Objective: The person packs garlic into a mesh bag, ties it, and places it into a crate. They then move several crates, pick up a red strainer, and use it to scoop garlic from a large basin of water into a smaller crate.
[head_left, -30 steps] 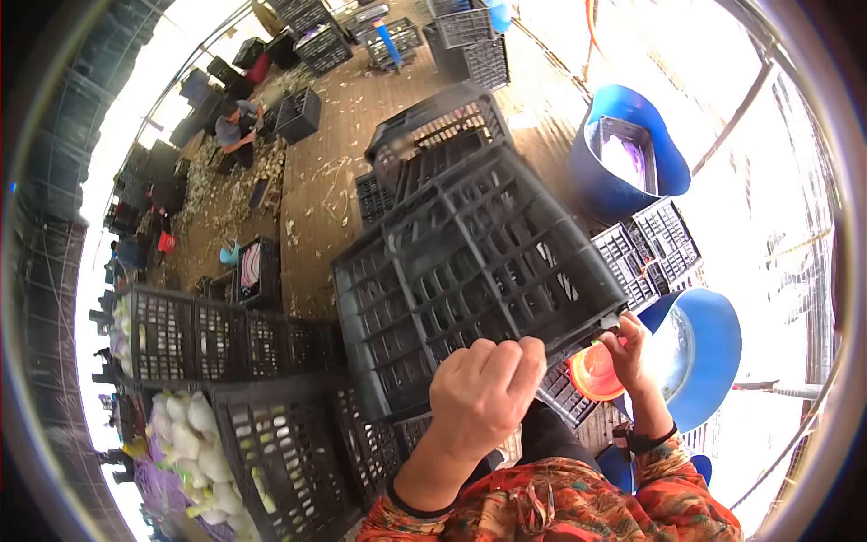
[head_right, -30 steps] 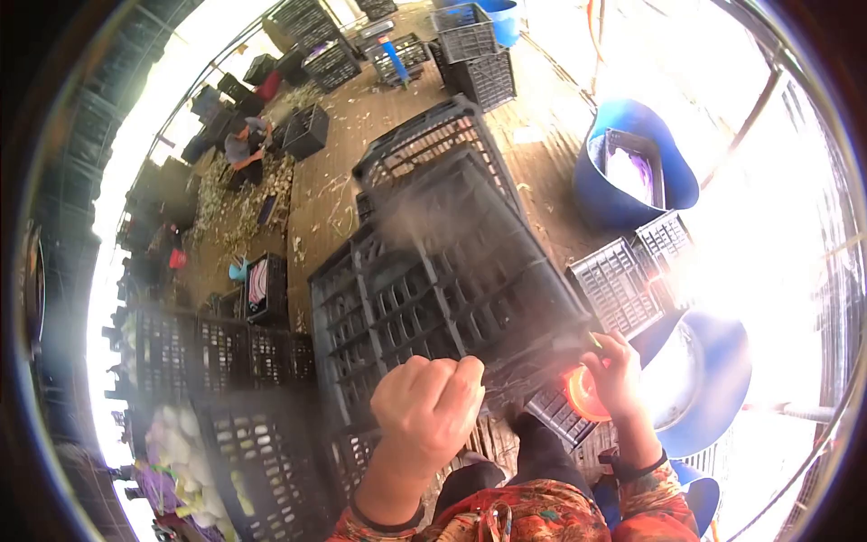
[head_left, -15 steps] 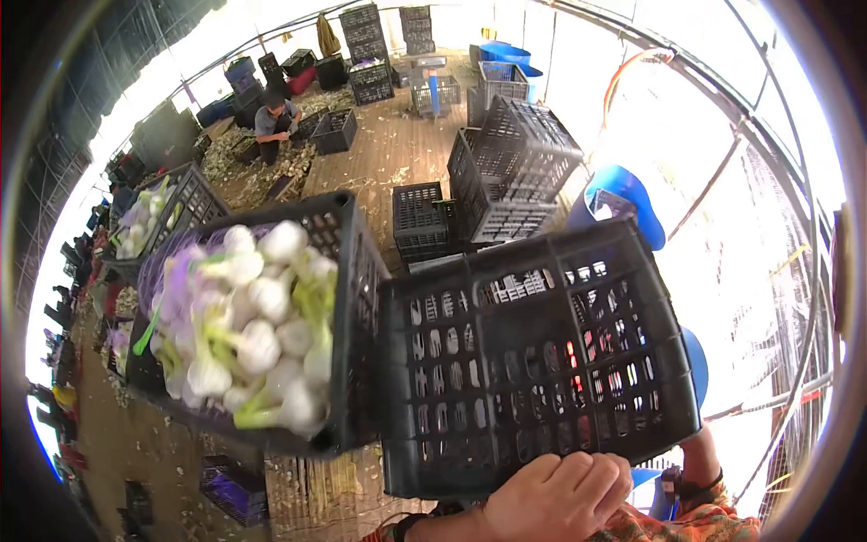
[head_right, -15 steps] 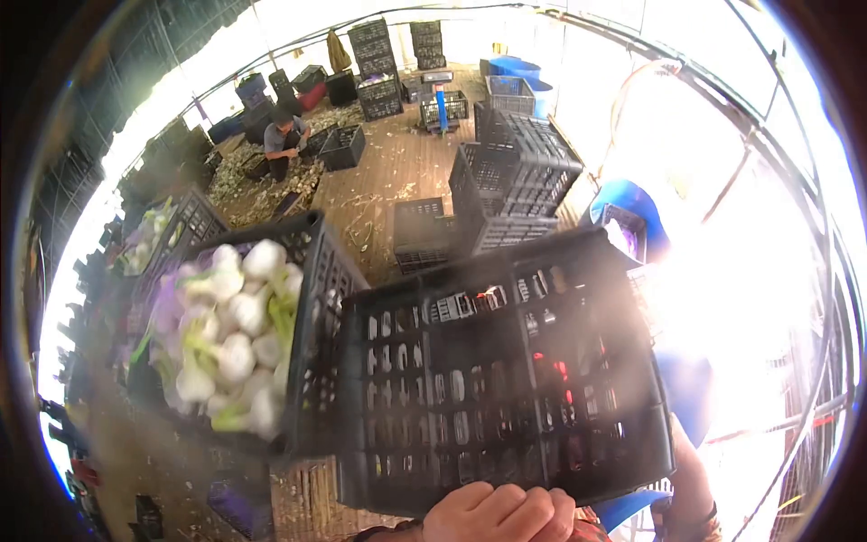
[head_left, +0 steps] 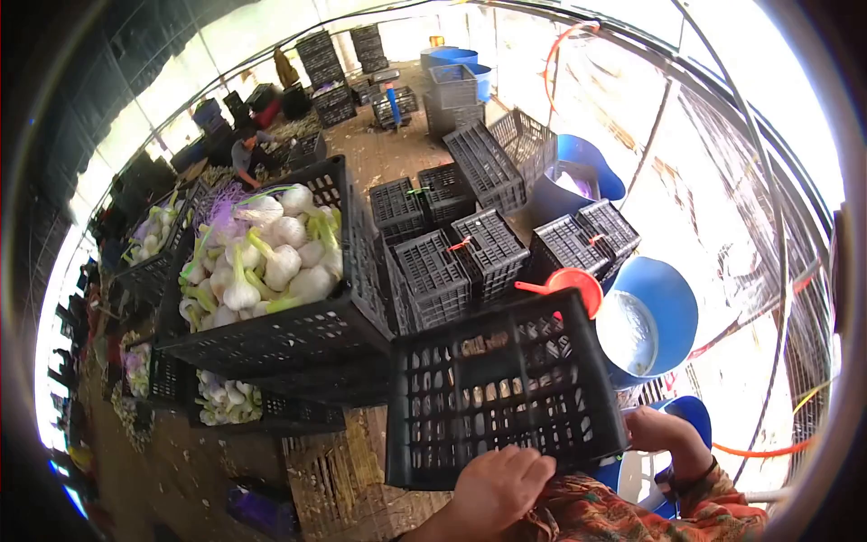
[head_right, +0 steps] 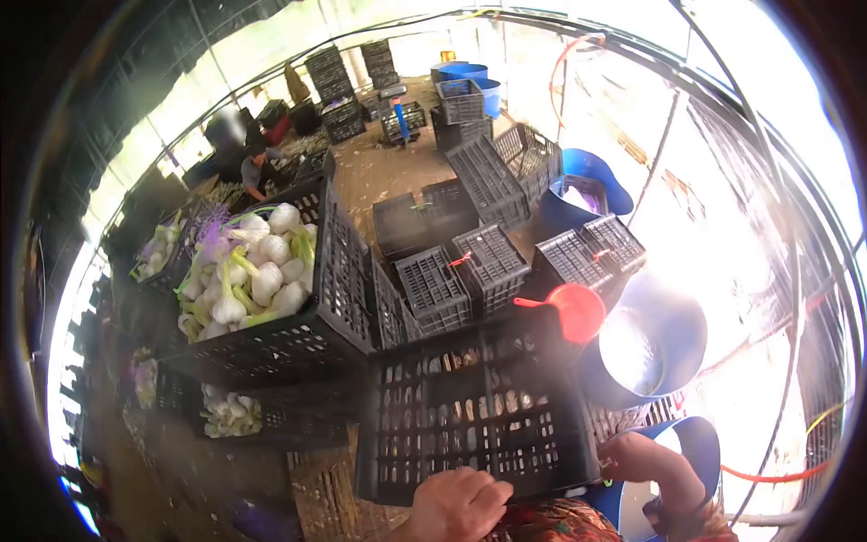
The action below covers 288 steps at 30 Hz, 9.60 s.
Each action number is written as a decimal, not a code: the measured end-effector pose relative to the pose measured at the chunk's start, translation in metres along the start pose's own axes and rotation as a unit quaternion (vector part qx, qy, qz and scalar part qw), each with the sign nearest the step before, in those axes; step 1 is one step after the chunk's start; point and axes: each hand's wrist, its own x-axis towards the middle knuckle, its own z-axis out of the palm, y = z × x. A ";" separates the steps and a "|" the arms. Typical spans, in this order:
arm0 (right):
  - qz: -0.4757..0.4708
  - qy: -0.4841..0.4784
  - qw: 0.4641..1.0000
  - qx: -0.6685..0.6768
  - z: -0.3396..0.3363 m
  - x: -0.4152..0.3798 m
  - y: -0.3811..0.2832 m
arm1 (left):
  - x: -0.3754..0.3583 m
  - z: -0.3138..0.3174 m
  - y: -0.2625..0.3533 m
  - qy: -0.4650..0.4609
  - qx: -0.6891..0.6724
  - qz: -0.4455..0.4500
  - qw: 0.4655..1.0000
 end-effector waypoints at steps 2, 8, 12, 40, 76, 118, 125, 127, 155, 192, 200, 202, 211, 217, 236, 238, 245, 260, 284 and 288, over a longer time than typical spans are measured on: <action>0.013 0.024 0.998 0.049 -0.006 -0.011 -0.013 | -0.030 0.010 0.015 0.038 0.017 -0.001 0.999; -0.086 0.186 0.945 0.254 0.044 -0.033 -0.012 | -0.117 0.024 0.088 -0.103 0.010 -0.085 0.991; -0.132 0.173 0.893 0.395 0.088 -0.062 -0.045 | -0.145 0.010 0.136 -0.059 0.056 -0.077 0.994; 0.017 0.070 0.930 0.361 0.260 -0.066 -0.139 | -0.405 -0.020 0.035 0.016 0.164 -0.547 0.821; -0.002 -0.103 0.850 0.517 0.469 -0.038 -0.359 | -0.774 -0.237 0.187 0.333 -0.176 -0.757 0.534; -0.123 -0.119 0.980 -0.102 0.712 0.213 -0.790 | -1.170 -0.435 -0.236 0.149 -0.195 -0.812 0.529; -0.121 -0.179 0.972 -0.090 0.809 0.319 -0.779 | -1.179 -0.363 -0.328 0.159 -0.279 -0.844 0.430; -0.119 -0.193 0.973 -0.046 0.847 0.334 -0.765 | -1.181 -0.349 -0.349 0.152 -0.291 -0.855 0.401; -0.070 -0.249 0.962 -0.090 0.971 0.387 -0.695 | -1.365 -0.019 -0.577 0.070 -0.076 -0.695 0.711; -0.095 -0.266 0.944 -0.172 0.987 0.379 -0.691 | -1.191 -0.206 -0.207 -0.121 -0.222 -0.648 0.718; -0.098 -0.320 0.911 -0.240 0.988 0.380 -0.701 | -1.208 -0.183 -0.187 -0.096 -0.190 -0.659 0.721; -0.105 -0.318 0.912 -0.237 0.991 0.378 -0.697 | -1.201 -0.193 -0.199 -0.136 -0.207 -0.665 0.704; -0.121 -0.275 0.928 -0.220 0.996 0.385 -0.698 | -1.199 -0.198 -0.212 -0.033 -0.169 -0.681 0.712; -0.101 -0.183 0.974 -0.085 0.998 0.393 -0.707 | -1.215 -0.206 -0.216 0.053 -0.162 -0.684 0.709; 0.086 -0.282 0.664 0.687 0.814 0.337 -0.952 | -1.080 -0.434 -0.305 -0.011 0.005 -0.626 0.780; 0.085 -0.234 0.656 0.712 0.772 0.324 -0.969 | -1.103 -0.425 -0.330 0.016 0.031 -0.626 0.779; -0.104 -0.108 0.675 0.723 0.634 0.250 -0.932 | -1.151 -0.431 -0.411 0.105 0.087 -0.599 0.789; -0.245 0.134 0.597 0.752 0.677 0.159 -0.900 | -1.016 -0.449 -0.318 -0.009 -0.481 -0.578 0.659; 0.175 0.311 0.884 0.303 0.765 -0.103 -0.617 | -0.764 -0.325 -0.081 -0.053 -0.314 -0.237 0.918; -0.013 0.403 0.734 0.546 0.703 -0.119 -0.607 | -0.719 -0.273 0.003 -0.210 -0.260 -0.035 0.942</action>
